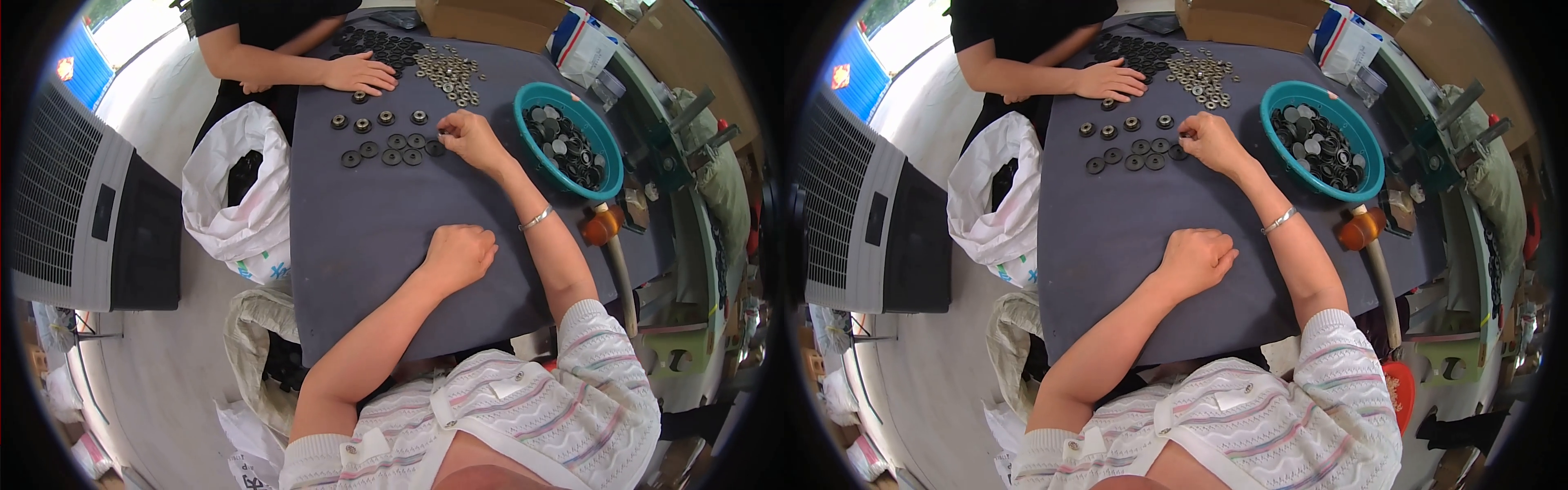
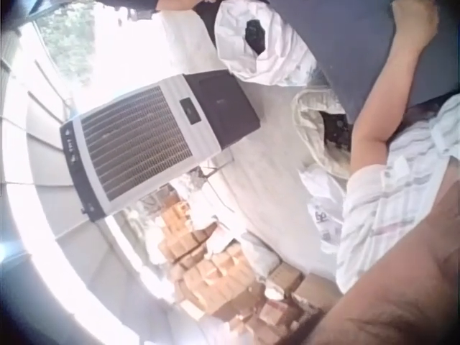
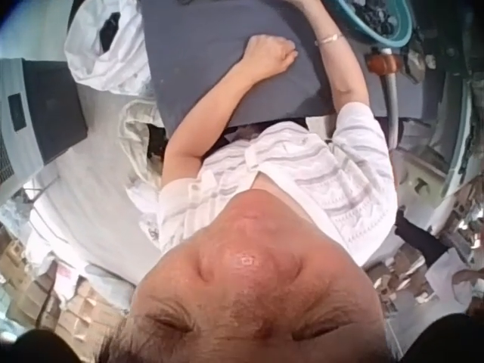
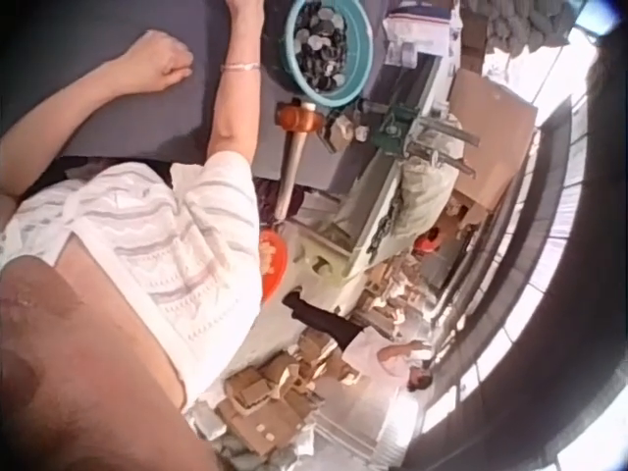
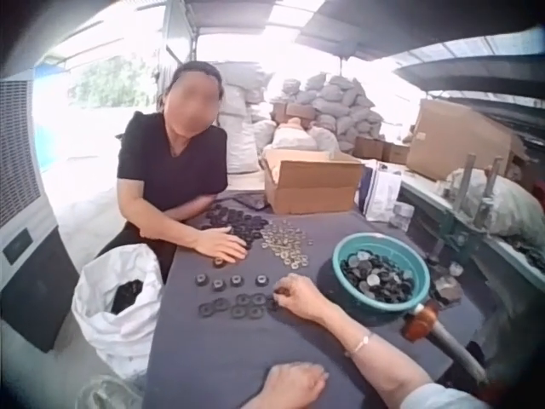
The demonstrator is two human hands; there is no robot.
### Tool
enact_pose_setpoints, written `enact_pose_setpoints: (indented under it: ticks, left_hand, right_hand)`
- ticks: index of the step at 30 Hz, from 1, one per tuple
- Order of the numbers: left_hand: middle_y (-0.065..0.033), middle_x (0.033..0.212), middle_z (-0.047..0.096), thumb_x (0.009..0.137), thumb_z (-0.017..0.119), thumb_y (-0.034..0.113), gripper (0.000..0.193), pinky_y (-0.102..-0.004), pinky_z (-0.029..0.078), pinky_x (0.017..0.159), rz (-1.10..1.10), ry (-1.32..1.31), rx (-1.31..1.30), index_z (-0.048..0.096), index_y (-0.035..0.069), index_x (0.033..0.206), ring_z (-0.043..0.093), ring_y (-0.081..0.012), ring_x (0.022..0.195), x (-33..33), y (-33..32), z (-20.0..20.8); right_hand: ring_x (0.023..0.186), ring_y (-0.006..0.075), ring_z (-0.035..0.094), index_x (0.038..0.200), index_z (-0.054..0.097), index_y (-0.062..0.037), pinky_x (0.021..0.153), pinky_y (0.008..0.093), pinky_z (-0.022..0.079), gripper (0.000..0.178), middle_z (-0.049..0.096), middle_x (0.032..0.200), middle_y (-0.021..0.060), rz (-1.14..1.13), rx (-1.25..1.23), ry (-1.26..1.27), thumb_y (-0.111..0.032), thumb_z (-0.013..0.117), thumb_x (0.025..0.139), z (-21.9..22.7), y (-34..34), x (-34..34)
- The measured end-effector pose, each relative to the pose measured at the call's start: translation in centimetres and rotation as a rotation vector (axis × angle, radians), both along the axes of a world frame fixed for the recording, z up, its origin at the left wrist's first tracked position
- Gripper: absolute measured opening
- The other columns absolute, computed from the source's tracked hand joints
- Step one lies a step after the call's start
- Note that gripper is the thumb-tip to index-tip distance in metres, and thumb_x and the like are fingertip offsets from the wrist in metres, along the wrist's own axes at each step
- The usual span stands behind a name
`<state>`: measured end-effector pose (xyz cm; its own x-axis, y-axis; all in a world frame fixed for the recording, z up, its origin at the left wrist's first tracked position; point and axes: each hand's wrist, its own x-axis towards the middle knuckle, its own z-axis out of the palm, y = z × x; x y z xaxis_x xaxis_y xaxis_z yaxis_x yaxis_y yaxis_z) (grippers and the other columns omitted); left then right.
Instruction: The person assembles metal rings into circular plastic bases by hand, using a rubber mallet to tap the rings into place.
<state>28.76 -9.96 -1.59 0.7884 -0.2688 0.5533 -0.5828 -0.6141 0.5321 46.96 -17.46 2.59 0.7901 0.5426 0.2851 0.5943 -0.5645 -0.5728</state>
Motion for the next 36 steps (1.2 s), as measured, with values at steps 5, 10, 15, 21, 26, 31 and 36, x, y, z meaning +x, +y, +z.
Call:
enact_pose_setpoints:
  ticks: [5,10,15,21,26,31,36]
  left_hand:
    - [-0.0073,0.061,0.056,0.076,0.067,0.017,0.019,-0.0399,0.047,0.053,0.002,-0.024,-0.023,0.055,0.008,0.063,0.06,-0.0273,0.06,0.0,0.3,-0.3]
    - [-0.0076,0.062,0.058,0.075,0.066,0.016,0.012,-0.0415,0.049,0.057,-0.024,0.009,-0.049,0.06,0.007,0.07,0.061,-0.0273,0.062,0.0,0.1,-0.5]
    - [-0.0095,0.067,0.062,0.074,0.063,0.014,0.008,-0.0423,0.05,0.059,-0.019,0.067,-0.003,0.062,0.006,0.073,0.063,-0.0288,0.064,0.1,0.3,-0.7]
    - [-0.0109,0.071,0.064,0.073,0.063,0.013,0.008,-0.0419,0.052,0.061,-0.016,0.103,0.031,0.063,0.005,0.074,0.064,-0.0293,0.066,-0.1,0.5,-0.5]
    - [-0.0113,0.072,0.064,0.074,0.062,0.014,0.009,-0.042,0.051,0.061,-0.038,0.113,0.068,0.064,0.005,0.074,0.064,-0.0292,0.066,0.2,0.3,0.0]
    - [-0.0112,0.071,0.064,0.076,0.063,0.016,0.011,-0.0422,0.05,0.059,-0.017,0.131,0.054,0.063,0.006,0.072,0.064,-0.0296,0.066,0.1,0.3,-0.2]
    - [-0.01,0.068,0.061,0.078,0.064,0.019,0.016,-0.0424,0.049,0.057,-0.02,0.084,0.032,0.061,0.006,0.068,0.063,-0.0296,0.065,-0.1,0.8,-0.1]
  right_hand:
    - [0.079,0.0259,0.064,0.094,0.068,0.0008,0.073,0.0337,0.052,0.021,0.062,0.09,0.0154,0.251,0.074,0.034,-0.01,0.067,0.077,1.0,6.6,-1.0]
    - [0.081,0.0232,0.058,0.096,0.066,-0.0003,0.074,0.0316,0.048,0.019,0.059,0.09,0.0114,0.454,-0.064,-0.086,-0.008,0.066,0.079,-0.3,11.2,-1.2]
    - [0.089,0.028,0.058,0.098,0.066,-0.0019,0.08,0.0347,0.047,0.02,0.058,0.092,0.0121,0.485,-0.14,-0.038,-0.009,0.065,0.08,-0.9,12.9,-1.7]
    - [0.099,0.0317,0.058,0.1,0.067,-0.0013,0.088,0.0385,0.046,0.021,0.061,0.096,0.0152,0.505,-0.222,-0.101,-0.008,0.062,0.08,-1.1,13.5,-1.7]
    - [0.094,0.0306,0.058,0.098,0.066,-0.0019,0.083,0.0378,0.047,0.019,0.058,0.092,0.0135,0.505,-0.266,-0.154,-0.009,0.066,0.08,-0.7,13.4,-1.4]
    - [0.089,0.0341,0.061,0.093,0.067,-0.0025,0.081,0.0408,0.049,0.018,0.061,0.092,0.0164,0.494,-0.212,-0.234,-0.014,0.066,0.079,-1.7,13.3,-2.1]
    - [0.086,0.0335,0.061,0.087,0.068,-0.0048,0.078,0.0409,0.05,0.012,0.061,0.086,0.0157,0.219,0.084,-0.31,-0.014,0.065,0.08,-0.3,10.8,0.1]
